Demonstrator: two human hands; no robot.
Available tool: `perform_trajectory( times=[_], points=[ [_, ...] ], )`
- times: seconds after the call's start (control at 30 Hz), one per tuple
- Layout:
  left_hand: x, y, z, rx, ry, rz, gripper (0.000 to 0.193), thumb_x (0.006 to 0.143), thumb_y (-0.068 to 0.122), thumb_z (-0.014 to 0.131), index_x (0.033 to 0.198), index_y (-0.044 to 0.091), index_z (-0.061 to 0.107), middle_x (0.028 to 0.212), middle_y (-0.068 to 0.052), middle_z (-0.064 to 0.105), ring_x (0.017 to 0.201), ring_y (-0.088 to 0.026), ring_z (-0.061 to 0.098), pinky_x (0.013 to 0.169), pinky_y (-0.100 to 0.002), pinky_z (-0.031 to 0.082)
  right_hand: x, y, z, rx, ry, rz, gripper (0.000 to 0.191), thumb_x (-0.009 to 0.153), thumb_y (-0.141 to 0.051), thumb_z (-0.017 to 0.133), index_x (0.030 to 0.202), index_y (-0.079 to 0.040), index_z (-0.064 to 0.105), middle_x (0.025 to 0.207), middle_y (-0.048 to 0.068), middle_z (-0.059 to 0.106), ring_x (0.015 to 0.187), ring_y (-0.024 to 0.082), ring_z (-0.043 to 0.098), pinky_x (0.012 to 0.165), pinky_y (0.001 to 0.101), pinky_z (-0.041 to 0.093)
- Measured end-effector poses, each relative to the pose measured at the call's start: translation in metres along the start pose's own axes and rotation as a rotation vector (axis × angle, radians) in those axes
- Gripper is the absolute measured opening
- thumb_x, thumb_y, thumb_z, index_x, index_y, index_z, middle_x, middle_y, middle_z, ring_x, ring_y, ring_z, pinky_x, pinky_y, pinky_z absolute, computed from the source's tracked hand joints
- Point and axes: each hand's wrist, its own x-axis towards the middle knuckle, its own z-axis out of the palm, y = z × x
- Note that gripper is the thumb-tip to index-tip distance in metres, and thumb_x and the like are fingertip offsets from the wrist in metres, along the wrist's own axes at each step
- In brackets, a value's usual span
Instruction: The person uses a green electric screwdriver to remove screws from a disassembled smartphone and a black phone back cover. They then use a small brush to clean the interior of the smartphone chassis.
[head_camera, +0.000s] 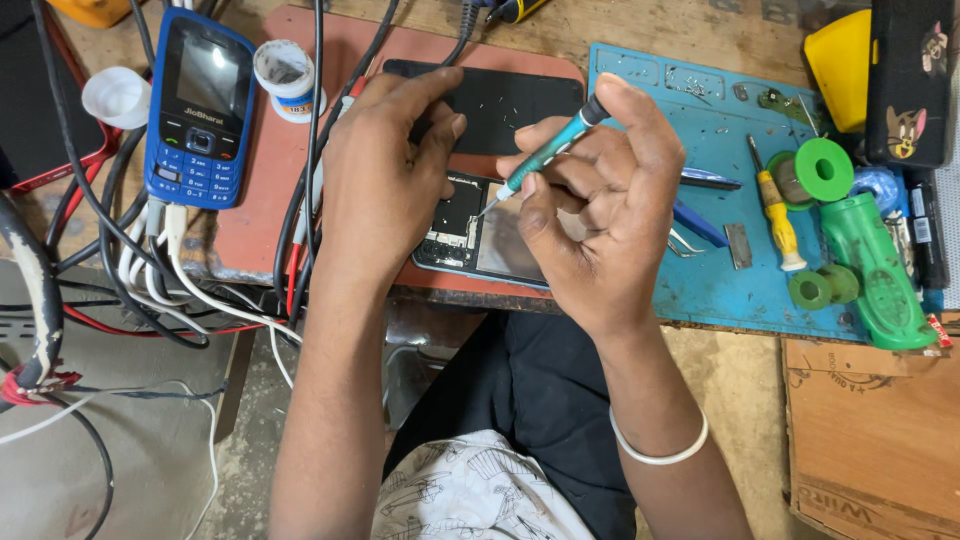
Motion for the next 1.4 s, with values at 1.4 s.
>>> perform_trajectory(
  times=[1.4],
  points=[
    [-0.036, 0.021, -0.032, -0.127, -0.216, 0.083, 0.024, 0.098, 0.005, 0.069, 0.122, 0.001, 0.071, 0.117, -0.012, 0.071, 0.103, -0.027, 0.072, 0.086, -0.035, 0.056, 0.010, -0.007, 0.005, -0.133, -0.010, -0.068, 0.065, 0.101, 0.007, 0.077, 0.151, -0.004, 0.037, 0.141, 0.015, 0.054, 0.111, 0.016, 0.069, 0.096, 0.0286, 0.064]
  ],
)
